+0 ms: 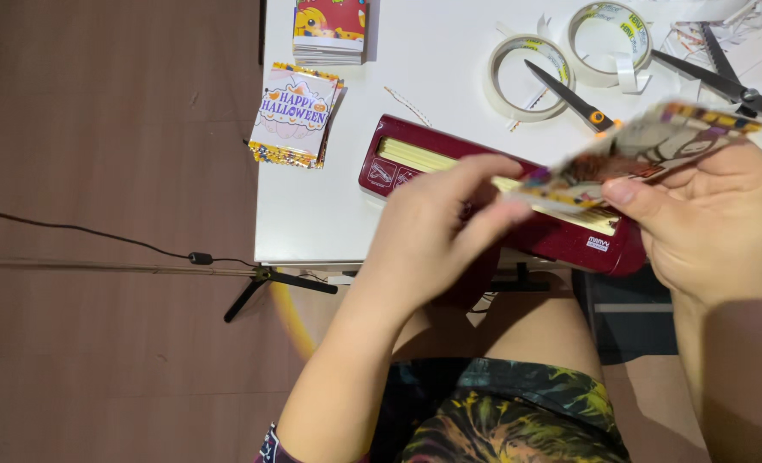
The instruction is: The person seals Halloween-themed cards using a handheld heat sealer and crimps the edges with crimping scissors. They handle the cards one at a time, aligning them in the sealer, pressing to seal, then trimming the edges before stacking the finished cards.
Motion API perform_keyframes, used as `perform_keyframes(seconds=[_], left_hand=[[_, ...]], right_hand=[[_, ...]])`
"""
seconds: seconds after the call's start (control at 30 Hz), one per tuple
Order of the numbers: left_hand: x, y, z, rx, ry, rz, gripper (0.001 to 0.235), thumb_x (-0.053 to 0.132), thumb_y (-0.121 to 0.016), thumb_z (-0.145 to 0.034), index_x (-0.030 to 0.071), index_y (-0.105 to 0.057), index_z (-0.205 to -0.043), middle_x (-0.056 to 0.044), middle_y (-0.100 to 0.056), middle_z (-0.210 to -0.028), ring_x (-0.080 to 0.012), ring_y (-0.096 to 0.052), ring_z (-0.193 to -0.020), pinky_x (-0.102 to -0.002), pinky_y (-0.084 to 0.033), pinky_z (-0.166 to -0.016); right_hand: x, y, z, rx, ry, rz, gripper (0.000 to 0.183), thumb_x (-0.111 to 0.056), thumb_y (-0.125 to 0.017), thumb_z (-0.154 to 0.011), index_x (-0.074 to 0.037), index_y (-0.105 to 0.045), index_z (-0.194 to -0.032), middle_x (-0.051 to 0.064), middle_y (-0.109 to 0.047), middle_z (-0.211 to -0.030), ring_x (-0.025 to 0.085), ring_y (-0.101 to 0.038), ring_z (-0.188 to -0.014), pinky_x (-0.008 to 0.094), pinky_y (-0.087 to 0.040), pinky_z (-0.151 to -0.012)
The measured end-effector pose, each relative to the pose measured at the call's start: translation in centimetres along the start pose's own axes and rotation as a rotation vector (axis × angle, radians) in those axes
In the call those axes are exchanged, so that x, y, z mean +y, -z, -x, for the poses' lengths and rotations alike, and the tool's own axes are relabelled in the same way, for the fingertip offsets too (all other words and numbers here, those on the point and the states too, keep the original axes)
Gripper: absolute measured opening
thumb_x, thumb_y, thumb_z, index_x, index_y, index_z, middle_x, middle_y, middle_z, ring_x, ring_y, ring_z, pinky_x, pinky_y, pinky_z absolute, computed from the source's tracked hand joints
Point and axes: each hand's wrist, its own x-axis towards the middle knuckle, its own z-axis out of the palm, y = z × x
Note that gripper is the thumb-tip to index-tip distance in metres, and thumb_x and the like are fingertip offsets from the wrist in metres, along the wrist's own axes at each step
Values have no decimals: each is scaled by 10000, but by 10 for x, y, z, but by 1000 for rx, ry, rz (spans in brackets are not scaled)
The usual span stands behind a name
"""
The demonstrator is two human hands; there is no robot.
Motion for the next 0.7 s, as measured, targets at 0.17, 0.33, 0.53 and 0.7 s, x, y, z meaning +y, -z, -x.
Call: perform_keyframes(seconds=[0.17,0.33,0.53,0.7], left_hand=[[-37,-6,0,340,-101,-220,168,154,-580,-1036,92,-672,-1162,-45,-750,-1104,-284,-697,-1051,-402,-507,-942],[-56,-19,11,410,-62,-416,204,184,-627,-1015,169,-673,-1213,12,-679,-1290,-356,-559,-1333,-470,-409,-1088],[-65,-22,16,372,-48,-458,178,228,-659,-1003,201,-696,-1175,7,-678,-1287,-368,-549,-1343,-526,-387,-1095],[-63,-20,16,361,-33,-457,157,225,-673,-1004,196,-706,-1155,5,-675,-1287,-367,-551,-1336,-539,-389,-1104]], right_hand=[[-1,-6,-1,38,-67,453,254,40,-829,-941,88,-706,-1158,191,-724,-1151,228,-710,-1038,326,-620,-929],[9,-15,-2,99,-173,374,258,33,-814,-931,60,-682,-1150,140,-727,-1075,141,-672,-934,233,-576,-845],[2,-25,-5,95,-316,559,264,-84,-879,-869,1,-732,-1071,89,-752,-965,102,-665,-848,233,-576,-777],[8,-24,-10,23,-345,538,258,-63,-826,-900,25,-697,-1106,114,-757,-1017,134,-690,-892,255,-578,-823]])
